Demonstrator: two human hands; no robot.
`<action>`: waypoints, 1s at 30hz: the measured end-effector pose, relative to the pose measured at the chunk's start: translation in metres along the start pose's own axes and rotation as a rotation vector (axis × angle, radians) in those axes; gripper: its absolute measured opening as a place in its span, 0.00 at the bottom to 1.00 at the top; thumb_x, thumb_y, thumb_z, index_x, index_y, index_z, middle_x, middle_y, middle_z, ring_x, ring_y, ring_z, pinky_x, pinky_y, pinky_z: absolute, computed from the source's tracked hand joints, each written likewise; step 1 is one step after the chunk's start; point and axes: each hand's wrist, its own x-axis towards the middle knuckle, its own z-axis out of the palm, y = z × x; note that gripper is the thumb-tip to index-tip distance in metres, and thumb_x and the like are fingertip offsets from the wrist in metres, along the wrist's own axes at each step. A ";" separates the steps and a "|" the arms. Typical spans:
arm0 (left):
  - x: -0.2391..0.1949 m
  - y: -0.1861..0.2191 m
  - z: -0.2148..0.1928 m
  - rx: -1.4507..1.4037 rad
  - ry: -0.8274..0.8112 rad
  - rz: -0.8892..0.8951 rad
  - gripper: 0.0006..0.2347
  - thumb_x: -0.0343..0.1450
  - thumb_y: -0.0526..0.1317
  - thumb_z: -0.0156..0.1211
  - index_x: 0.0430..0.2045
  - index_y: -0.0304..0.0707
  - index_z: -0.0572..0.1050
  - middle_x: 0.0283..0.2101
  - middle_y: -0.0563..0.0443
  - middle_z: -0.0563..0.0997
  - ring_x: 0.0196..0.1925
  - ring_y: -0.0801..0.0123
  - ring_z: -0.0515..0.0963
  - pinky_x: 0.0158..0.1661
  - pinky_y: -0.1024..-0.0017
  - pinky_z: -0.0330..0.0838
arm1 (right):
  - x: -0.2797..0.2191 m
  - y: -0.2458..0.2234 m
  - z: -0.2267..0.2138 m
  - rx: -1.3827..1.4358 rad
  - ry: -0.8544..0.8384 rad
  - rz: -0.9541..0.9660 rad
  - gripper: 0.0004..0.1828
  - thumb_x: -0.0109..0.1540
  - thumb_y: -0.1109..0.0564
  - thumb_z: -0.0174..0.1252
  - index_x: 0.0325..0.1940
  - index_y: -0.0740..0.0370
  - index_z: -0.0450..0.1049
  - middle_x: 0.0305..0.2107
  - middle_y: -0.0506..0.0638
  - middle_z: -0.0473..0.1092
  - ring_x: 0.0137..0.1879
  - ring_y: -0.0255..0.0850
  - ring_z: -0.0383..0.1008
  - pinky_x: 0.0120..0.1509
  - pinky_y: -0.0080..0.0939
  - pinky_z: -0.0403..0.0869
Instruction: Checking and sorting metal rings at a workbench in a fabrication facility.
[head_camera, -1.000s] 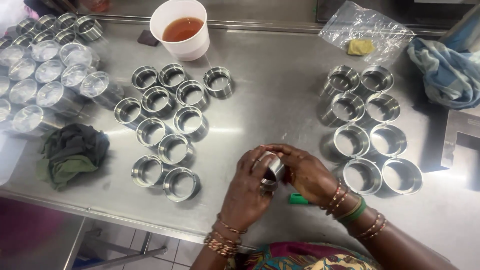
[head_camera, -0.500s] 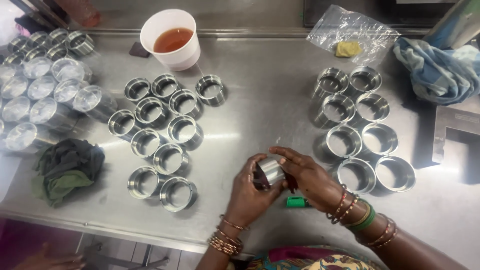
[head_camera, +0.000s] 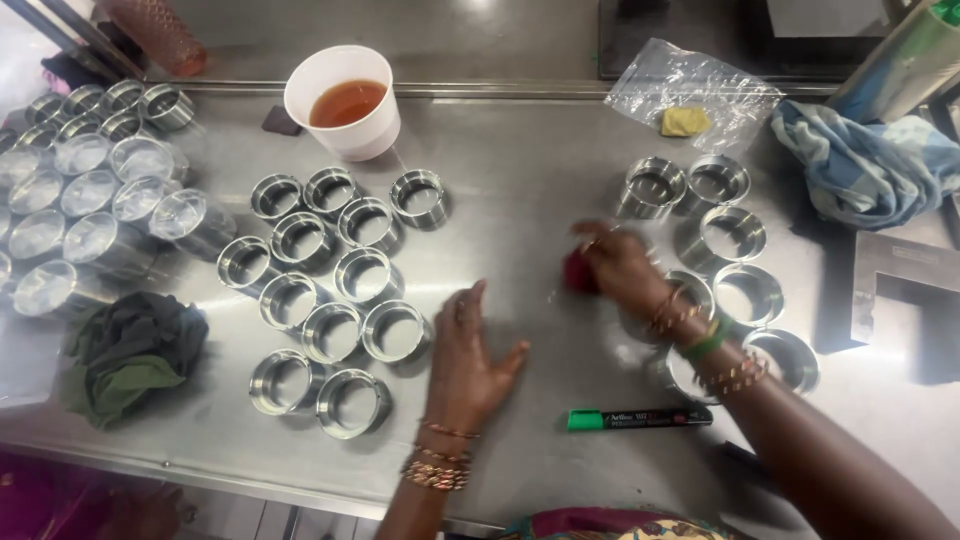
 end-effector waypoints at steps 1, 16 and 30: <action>0.002 0.012 -0.006 0.002 0.000 -0.005 0.37 0.67 0.54 0.71 0.67 0.38 0.58 0.63 0.29 0.64 0.66 0.41 0.66 0.60 0.49 0.66 | -0.016 -0.020 0.008 0.002 -0.006 0.000 0.17 0.67 0.60 0.48 0.60 0.58 0.72 0.51 0.58 0.76 0.53 0.49 0.80 0.57 0.45 0.81; -0.026 -0.069 0.069 -0.034 0.090 0.590 0.29 0.54 0.44 0.65 0.51 0.34 0.73 0.58 0.33 0.74 0.60 0.44 0.74 0.58 0.48 0.70 | -0.088 -0.079 0.055 0.731 -0.239 0.442 0.16 0.68 0.57 0.48 0.57 0.62 0.75 0.54 0.56 0.73 0.39 0.45 0.71 0.45 0.44 0.72; 0.002 0.047 0.001 -0.604 -0.293 -0.349 0.33 0.58 0.41 0.70 0.60 0.42 0.63 0.52 0.41 0.77 0.47 0.59 0.85 0.43 0.67 0.84 | -0.091 -0.111 0.032 0.562 -0.198 0.532 0.21 0.71 0.53 0.43 0.69 0.56 0.66 0.68 0.47 0.60 0.63 0.49 0.67 0.64 0.51 0.69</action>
